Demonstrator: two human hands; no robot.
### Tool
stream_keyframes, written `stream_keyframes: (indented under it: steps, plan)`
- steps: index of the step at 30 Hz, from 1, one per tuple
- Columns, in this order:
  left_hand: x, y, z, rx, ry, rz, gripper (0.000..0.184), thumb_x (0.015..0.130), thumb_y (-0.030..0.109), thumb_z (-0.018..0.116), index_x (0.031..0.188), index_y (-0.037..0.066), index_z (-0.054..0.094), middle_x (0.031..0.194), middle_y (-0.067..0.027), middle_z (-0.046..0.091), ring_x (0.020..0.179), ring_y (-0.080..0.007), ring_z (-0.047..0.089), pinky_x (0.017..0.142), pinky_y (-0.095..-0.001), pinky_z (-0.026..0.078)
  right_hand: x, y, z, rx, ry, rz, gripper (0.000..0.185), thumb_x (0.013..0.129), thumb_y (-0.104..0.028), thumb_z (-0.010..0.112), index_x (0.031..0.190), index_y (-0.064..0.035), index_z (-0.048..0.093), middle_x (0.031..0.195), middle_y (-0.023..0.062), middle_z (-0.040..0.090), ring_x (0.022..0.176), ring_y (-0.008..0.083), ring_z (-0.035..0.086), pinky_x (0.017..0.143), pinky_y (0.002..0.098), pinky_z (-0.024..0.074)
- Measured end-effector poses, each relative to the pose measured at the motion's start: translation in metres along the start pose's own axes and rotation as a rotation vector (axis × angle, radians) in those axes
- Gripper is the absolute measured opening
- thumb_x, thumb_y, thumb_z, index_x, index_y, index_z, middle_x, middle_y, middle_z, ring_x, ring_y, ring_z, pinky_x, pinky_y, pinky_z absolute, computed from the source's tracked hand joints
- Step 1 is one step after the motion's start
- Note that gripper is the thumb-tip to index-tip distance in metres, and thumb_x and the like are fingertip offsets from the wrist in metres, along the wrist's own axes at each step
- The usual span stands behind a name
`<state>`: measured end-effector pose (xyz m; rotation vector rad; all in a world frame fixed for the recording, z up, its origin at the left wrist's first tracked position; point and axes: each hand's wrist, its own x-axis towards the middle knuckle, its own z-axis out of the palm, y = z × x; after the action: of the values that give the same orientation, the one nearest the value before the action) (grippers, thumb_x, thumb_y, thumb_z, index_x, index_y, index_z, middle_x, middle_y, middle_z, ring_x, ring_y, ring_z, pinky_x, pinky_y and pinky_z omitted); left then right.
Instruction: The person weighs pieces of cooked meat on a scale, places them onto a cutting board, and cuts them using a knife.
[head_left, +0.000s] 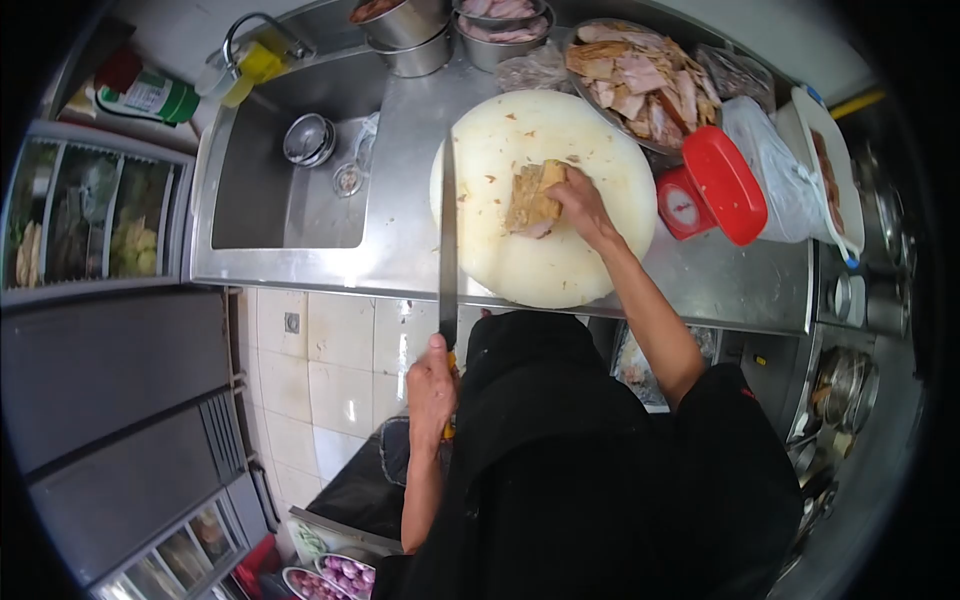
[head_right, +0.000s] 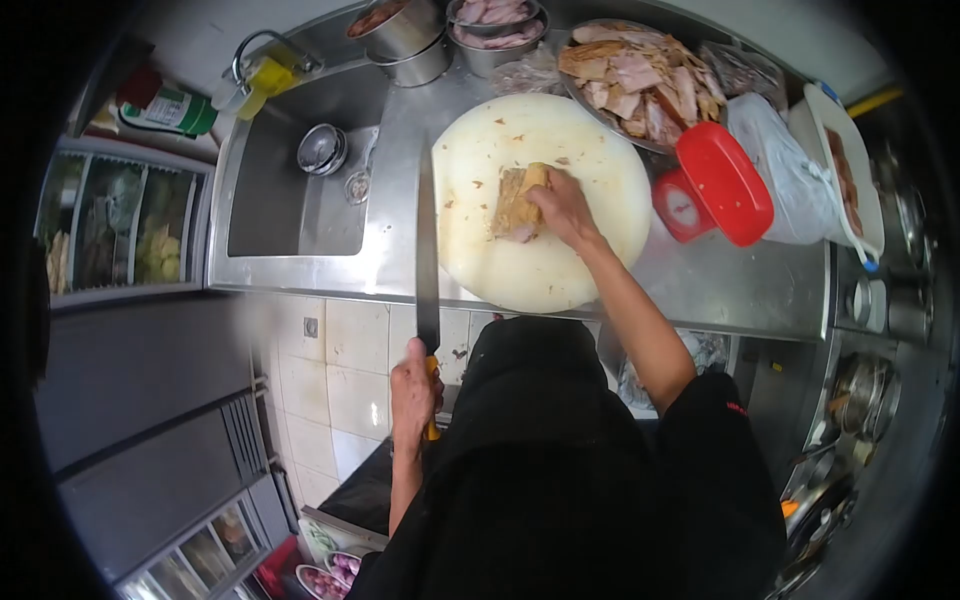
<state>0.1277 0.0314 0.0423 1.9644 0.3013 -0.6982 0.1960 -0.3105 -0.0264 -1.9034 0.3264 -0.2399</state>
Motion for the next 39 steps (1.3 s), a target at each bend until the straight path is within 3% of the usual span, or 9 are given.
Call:
stream_keyframes:
  steps: [2,3,4,8,14,17,23,32,39]
  plan:
    - [-0.001,-0.001,0.012,0.112,0.019,0.026,0.068,0.105,0.053,0.036,0.074,-0.004,0.057,0.058,-0.0154,0.050,0.057,-0.0268,0.052,0.058,-0.0423,0.041,-0.004,0.004,0.006,-0.098,0.191,-0.101,0.052,0.079,-0.023,0.064,0.123,0.0038,0.057,0.114,0.0169,0.058,0.106,0.0286,0.056,0.097,0.0343,0.0428]
    - [0.000,0.002,0.018,0.169,0.020,0.042,0.067,0.105,0.052,0.035,0.077,-0.005,0.058,0.060,-0.0188,0.052,0.061,-0.0307,0.054,0.062,-0.0455,0.043,-0.007,0.001,0.008,-0.013,0.192,-0.085,0.049,0.081,-0.021,0.063,0.124,0.0027,0.056,0.115,0.0143,0.057,0.106,0.0253,0.055,0.096,0.0325,0.0428]
    - [-0.005,0.010,0.022,0.257,-0.003,0.066,0.068,0.105,0.051,0.034,0.079,-0.006,0.060,0.068,-0.0276,0.058,0.066,-0.0426,0.059,0.066,-0.0505,0.045,-0.008,-0.002,0.011,0.075,0.194,-0.067,0.047,0.083,-0.018,0.062,0.126,0.0016,0.055,0.117,0.0118,0.056,0.106,0.0220,0.055,0.095,0.0307,0.0429]
    - [-0.020,0.038,0.040,0.357,0.022,0.143,0.066,0.106,0.048,0.034,0.084,-0.008,0.062,0.084,-0.0384,0.061,0.089,-0.0582,0.057,0.076,-0.0618,0.043,-0.011,-0.011,0.034,0.239,0.288,0.013,0.036,0.088,-0.010,0.060,0.122,-0.0002,0.055,0.112,0.0081,0.058,0.102,0.0180,0.056,0.091,0.0288,0.0453]
    - [-0.030,0.077,0.051,0.504,-0.013,0.101,0.062,0.105,0.047,0.036,0.083,-0.005,0.060,0.080,-0.0383,0.062,0.084,-0.0591,0.058,0.077,-0.0633,0.045,-0.012,-0.008,0.042,-0.091,0.387,-0.098,0.032,0.088,-0.006,0.063,0.118,-0.0003,0.054,0.105,0.0116,0.062,0.094,0.0202,0.061,0.086,0.0321,0.0493]
    - [-0.029,0.082,0.056,0.546,-0.003,0.113,0.061,0.105,0.047,0.037,0.084,-0.006,0.059,0.077,-0.0377,0.062,0.082,-0.0588,0.059,0.075,-0.0631,0.046,-0.014,-0.015,0.039,-0.046,0.367,-0.114,0.036,0.082,-0.007,0.066,0.115,0.0018,0.053,0.108,0.0211,0.060,0.099,0.0364,0.060,0.088,0.0423,0.0485]
    - [-0.032,0.085,0.060,0.621,0.028,0.130,0.059,0.104,0.045,0.040,0.082,-0.005,0.058,0.074,-0.0364,0.062,0.077,-0.0573,0.061,0.072,-0.0621,0.048,-0.015,-0.014,0.043,-0.140,0.405,-0.269,0.040,0.082,-0.004,0.066,0.118,0.0020,0.048,0.107,0.0220,0.057,0.096,0.0400,0.058,0.085,0.0459,0.0472]
    - [-0.053,0.089,0.050,0.701,-0.001,0.031,0.053,0.104,0.043,0.042,0.084,-0.004,0.056,0.074,-0.0378,0.061,0.077,-0.0566,0.061,0.073,-0.0616,0.049,-0.015,-0.011,0.035,-0.125,0.262,-0.305,0.046,0.081,-0.005,0.066,0.121,0.0021,0.045,0.110,0.0229,0.054,0.102,0.0412,0.054,0.089,0.0468,0.0445]
    - [0.011,0.105,0.086,0.651,0.027,0.178,0.057,0.106,0.040,0.039,0.080,-0.007,0.061,0.078,-0.0378,0.060,0.081,-0.0576,0.058,0.074,-0.0609,0.045,-0.011,-0.012,0.032,-0.073,0.261,-0.177,0.040,0.080,-0.007,0.065,0.116,0.0029,0.049,0.106,0.0223,0.058,0.098,0.0402,0.056,0.088,0.0463,0.0459]
